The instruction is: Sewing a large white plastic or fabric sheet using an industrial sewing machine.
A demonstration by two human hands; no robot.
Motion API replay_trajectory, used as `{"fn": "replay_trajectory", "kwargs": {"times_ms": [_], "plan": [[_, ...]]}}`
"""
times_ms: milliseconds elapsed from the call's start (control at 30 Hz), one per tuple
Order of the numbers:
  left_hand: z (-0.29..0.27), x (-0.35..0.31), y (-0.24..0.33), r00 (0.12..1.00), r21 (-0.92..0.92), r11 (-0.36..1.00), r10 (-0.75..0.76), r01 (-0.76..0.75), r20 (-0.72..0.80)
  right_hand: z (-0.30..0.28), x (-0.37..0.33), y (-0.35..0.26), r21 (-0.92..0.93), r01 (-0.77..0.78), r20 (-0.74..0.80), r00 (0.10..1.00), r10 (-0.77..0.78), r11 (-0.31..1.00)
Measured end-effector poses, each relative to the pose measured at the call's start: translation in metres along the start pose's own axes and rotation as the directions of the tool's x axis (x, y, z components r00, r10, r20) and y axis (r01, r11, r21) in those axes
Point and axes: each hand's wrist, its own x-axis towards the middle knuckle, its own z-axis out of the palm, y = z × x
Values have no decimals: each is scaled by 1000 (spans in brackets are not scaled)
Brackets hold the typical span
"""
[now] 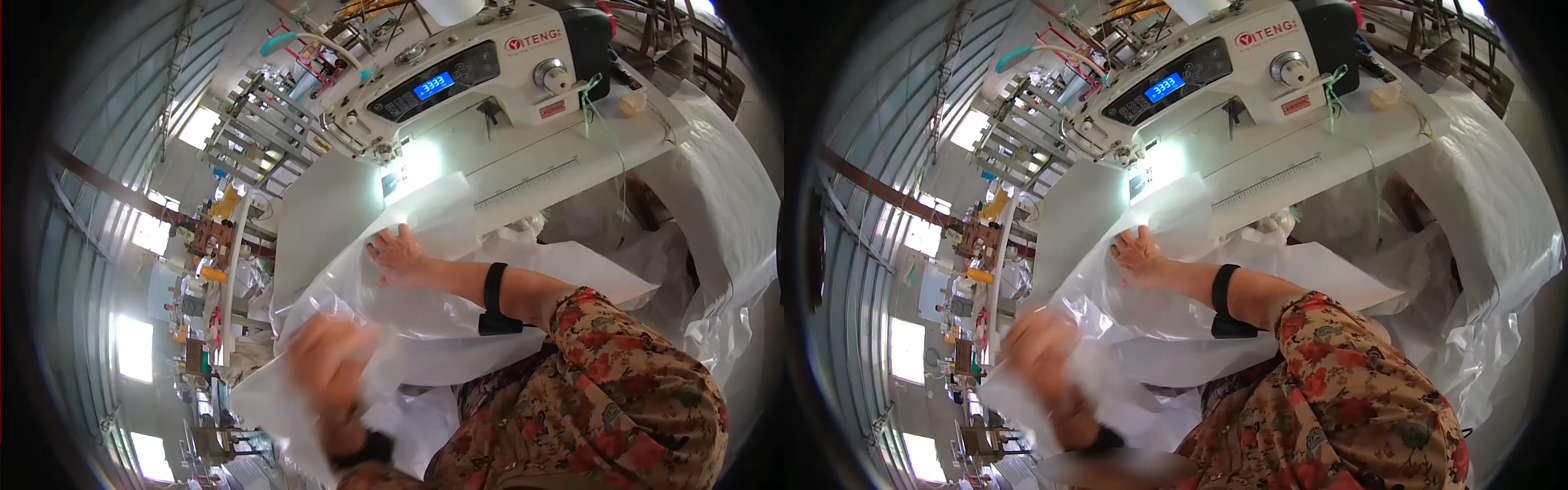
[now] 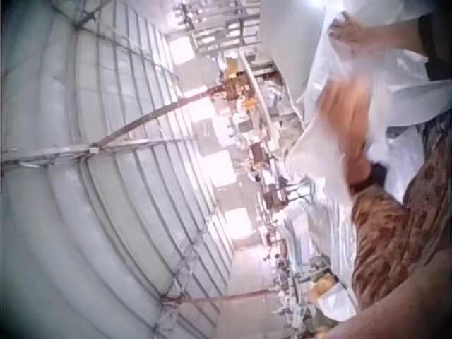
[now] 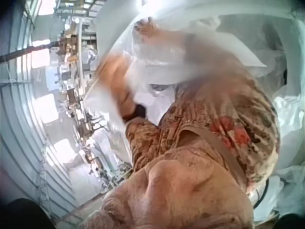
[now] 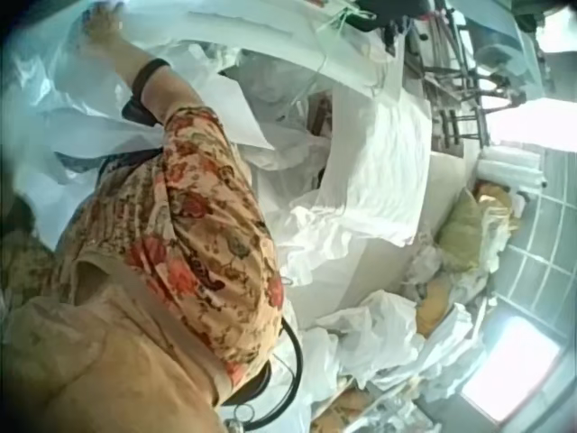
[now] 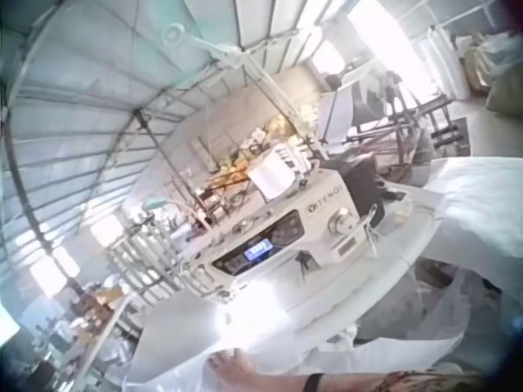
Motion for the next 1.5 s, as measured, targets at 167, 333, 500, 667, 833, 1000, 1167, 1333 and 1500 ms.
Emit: {"fn": "replay_trajectory", "kwargs": {"times_ms": [167, 333, 500, 667, 833, 1000, 1167, 1333, 1500], "plan": [[143, 5, -114, 869, -271, 826, -476, 494, 133, 34, -31, 17, 363, 466, -314, 877, -365, 807], [172, -28, -169, 760, -356, 682, -631, 639, 154, -60, -94, 72, -4, 632, 43, 775, -631, 775], [185, -30, -177, 741, -454, 631, -664, 629, 103, -78, -79, 123, 211, 153, -516, 856, -23, 966], [181, -24, -166, 747, -559, 578, -655, 594, 116, -68, -47, 110, 425, 140, -641, 744, 188, 894], [180, -27, -170, 763, -532, 618, -640, 579, 87, -60, -45, 107, 680, 75, -417, 858, 300, 730], [173, -23, -140, 707, -622, 527, -705, 579, 61, -57, -55, 108, 790, 60, -296, 909, 293, 610], [161, -25, -113, 807, -589, 676, -586, 442, -67, -52, -63, 88, 937, 10, -103, 963, 250, 349], [148, -31, -85, 782, -516, 749, -584, 416, -219, -89, -88, 55, 980, 73, -102, 982, 156, 183], [133, -26, -66, 822, -513, 765, -539, 389, -181, -96, -100, 64, 842, 112, -177, 982, 73, 527]]}}
